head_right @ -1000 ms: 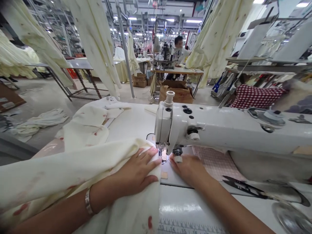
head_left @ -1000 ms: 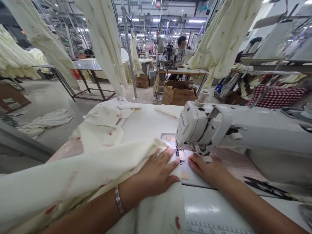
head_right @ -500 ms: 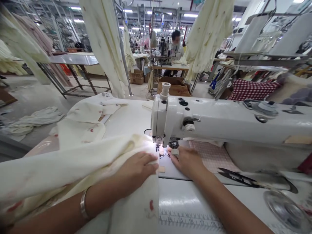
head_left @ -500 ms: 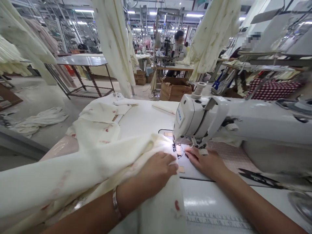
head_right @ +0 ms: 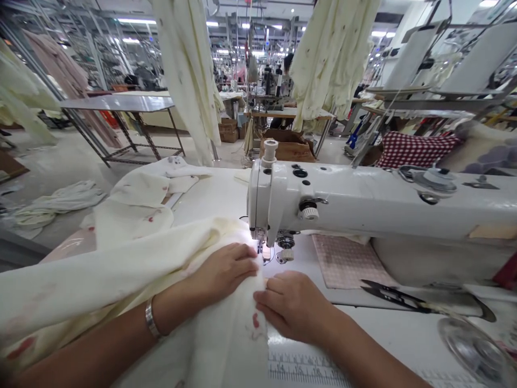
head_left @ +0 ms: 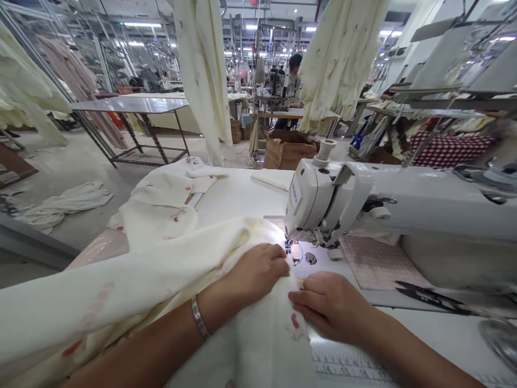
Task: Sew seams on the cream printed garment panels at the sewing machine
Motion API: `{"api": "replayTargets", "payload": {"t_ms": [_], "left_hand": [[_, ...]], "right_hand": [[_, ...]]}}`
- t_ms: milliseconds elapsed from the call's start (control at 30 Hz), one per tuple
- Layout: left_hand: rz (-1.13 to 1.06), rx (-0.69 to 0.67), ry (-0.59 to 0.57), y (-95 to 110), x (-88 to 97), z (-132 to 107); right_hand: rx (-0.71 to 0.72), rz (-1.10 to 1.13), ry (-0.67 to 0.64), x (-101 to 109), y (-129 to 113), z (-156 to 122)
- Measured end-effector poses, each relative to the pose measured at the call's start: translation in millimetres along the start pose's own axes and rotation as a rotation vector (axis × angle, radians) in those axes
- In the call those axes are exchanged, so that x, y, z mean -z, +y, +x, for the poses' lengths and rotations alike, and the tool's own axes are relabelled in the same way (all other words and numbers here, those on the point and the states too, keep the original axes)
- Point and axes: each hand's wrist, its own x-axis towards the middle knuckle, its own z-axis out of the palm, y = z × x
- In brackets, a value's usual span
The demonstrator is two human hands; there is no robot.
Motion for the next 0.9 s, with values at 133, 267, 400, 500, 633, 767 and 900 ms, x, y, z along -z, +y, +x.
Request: {"api": "replayTargets", "payload": {"t_ms": [133, 267, 400, 500, 633, 767, 900], "left_hand": [[-0.001, -0.026, 0.068, -14, -0.6, 9], [0.007, -0.063, 0.079, -32, -1.4, 19], [0.029, -0.042, 0.075, -36, -1.2, 24], [0.059, 0.013, 0.072, -26, 3.2, 21], [0.097, 0.13, 0.004, -10, 9.6, 9], [0.113, 0.182, -0.054, -13, 3.5, 2], [0.073, 0.079, -0.017, -42, -2.6, 23]], "right_hand": [[-0.07, -0.023, 0.043, -2, 6, 4], [-0.154, -0.031, 0.07, -3, 9, 8], [-0.224, -0.032, 0.101, -4, 12, 6], [-0.318, -0.044, 0.151, -4, 12, 5], [-0.381, -0.038, 0.135, -5, 8, 7], [-0.368, -0.039, 0.1, -6, 13, 10], [-0.429, -0.108, 0.189, -3, 36, 11]]}}
